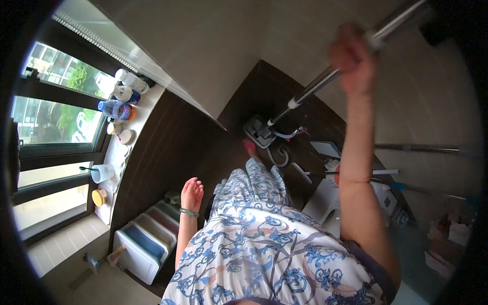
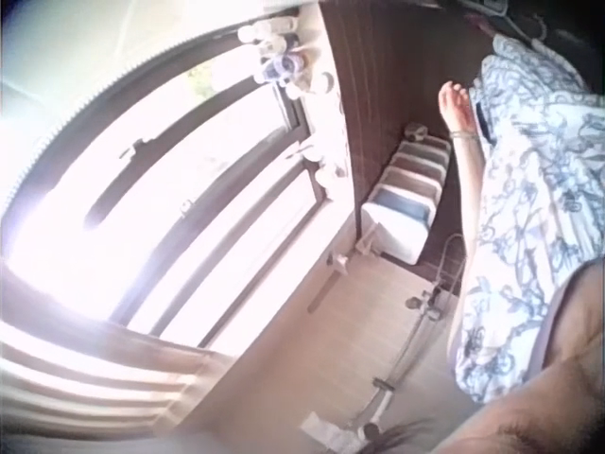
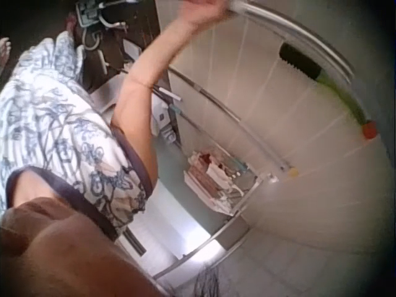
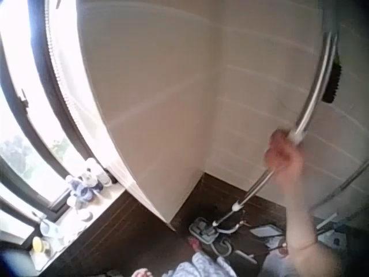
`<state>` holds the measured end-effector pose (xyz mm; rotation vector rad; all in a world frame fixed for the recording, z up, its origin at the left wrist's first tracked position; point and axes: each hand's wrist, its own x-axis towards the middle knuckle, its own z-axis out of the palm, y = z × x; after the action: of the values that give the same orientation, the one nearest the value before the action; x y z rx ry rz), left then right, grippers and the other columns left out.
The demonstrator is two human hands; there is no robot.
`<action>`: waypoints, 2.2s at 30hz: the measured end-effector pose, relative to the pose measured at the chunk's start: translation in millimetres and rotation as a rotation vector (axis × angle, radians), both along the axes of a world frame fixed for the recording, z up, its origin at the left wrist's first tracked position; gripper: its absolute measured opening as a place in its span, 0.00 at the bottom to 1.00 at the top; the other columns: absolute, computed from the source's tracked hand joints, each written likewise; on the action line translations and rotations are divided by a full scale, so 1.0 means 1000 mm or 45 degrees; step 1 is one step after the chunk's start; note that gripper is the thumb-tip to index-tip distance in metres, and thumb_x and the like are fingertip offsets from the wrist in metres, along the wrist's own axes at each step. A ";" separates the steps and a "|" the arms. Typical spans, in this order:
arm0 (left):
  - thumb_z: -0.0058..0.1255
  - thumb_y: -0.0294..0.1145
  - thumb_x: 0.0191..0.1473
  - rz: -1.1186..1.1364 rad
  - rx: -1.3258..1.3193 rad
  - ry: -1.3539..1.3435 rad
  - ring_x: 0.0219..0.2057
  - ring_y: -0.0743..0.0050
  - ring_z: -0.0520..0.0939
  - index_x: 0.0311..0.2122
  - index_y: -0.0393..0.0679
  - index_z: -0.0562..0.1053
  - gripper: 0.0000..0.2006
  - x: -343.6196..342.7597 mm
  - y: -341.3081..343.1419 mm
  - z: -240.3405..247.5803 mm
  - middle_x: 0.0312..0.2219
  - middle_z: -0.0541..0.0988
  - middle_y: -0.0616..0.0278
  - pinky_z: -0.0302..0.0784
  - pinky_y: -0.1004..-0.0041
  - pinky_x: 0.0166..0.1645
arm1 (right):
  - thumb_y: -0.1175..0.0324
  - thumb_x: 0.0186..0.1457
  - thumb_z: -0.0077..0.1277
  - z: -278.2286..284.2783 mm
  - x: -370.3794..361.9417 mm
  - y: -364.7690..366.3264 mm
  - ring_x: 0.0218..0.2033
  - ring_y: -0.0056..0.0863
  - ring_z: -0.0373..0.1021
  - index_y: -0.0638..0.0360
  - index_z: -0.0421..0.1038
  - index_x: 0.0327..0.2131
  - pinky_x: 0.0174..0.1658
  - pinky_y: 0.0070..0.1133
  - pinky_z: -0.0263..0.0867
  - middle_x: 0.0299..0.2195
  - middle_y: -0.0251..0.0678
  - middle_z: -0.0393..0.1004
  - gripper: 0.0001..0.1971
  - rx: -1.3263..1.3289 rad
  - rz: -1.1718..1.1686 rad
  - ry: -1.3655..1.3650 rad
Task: The person mops the floor in a hallway and bathroom, then uses a long pole to reach under a bed and retrieve a piece of cloth.
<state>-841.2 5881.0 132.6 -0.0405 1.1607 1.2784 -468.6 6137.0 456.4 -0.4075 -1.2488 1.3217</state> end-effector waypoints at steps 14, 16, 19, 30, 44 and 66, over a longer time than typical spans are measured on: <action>0.41 0.32 0.49 -2.199 0.756 1.839 0.45 0.64 0.71 0.47 0.66 0.67 0.19 0.041 0.005 -0.042 0.42 0.70 0.60 0.69 0.70 0.46 | 0.75 0.42 0.49 -0.108 0.003 -0.010 0.13 0.13 0.55 0.59 0.66 0.29 0.15 0.11 0.48 0.18 0.27 0.63 0.07 -0.300 -0.525 0.022; 0.38 0.34 0.49 -2.257 0.883 1.922 0.43 0.66 0.72 0.39 0.58 0.71 0.13 0.047 0.007 -0.047 0.38 0.71 0.61 0.71 0.68 0.43 | 0.69 0.49 0.47 -0.040 0.023 -0.005 0.11 0.10 0.49 0.56 0.65 0.30 0.14 0.12 0.43 0.13 0.21 0.56 0.04 -0.022 -0.230 0.063; 0.39 0.32 0.47 -2.218 0.789 2.136 0.39 0.67 0.75 0.29 0.49 0.72 0.07 0.053 0.013 -0.052 0.31 0.74 0.63 0.74 0.65 0.35 | 0.66 0.53 0.42 0.041 0.043 -0.019 0.11 0.09 0.43 0.52 0.60 0.23 0.15 0.13 0.39 0.11 0.18 0.48 0.07 0.227 -0.089 -0.106; 0.41 0.32 0.48 -2.262 0.170 1.968 0.37 0.58 0.76 0.33 0.52 0.74 0.10 0.040 0.007 -0.072 0.34 0.75 0.58 0.74 0.63 0.37 | 0.72 0.44 0.49 -0.184 0.024 -0.019 0.13 0.13 0.55 0.60 0.63 0.25 0.15 0.13 0.49 0.16 0.26 0.60 0.05 -0.356 -0.517 -0.130; 0.47 0.29 0.49 -1.005 -0.362 1.197 0.20 0.78 0.78 0.42 0.45 0.71 0.12 -0.036 -0.021 -0.134 0.20 0.76 0.63 0.73 0.77 0.25 | 0.64 0.54 0.41 -0.001 0.025 0.001 0.12 0.10 0.43 0.54 0.64 0.25 0.16 0.12 0.39 0.12 0.19 0.49 0.08 0.154 -0.378 -0.010; 0.43 0.29 0.52 -0.697 -0.396 0.838 0.18 0.80 0.75 0.43 0.45 0.69 0.12 -0.037 -0.033 -0.156 0.21 0.75 0.65 0.70 0.79 0.21 | 0.65 0.53 0.42 -0.053 0.043 0.023 0.12 0.10 0.45 0.52 0.59 0.25 0.15 0.12 0.41 0.16 0.20 0.51 0.06 0.110 -0.146 -0.073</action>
<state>-877.9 5848.4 -23.4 0.4704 1.7730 0.6165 -425.1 6160.4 403.5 -0.4514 -1.3062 1.1621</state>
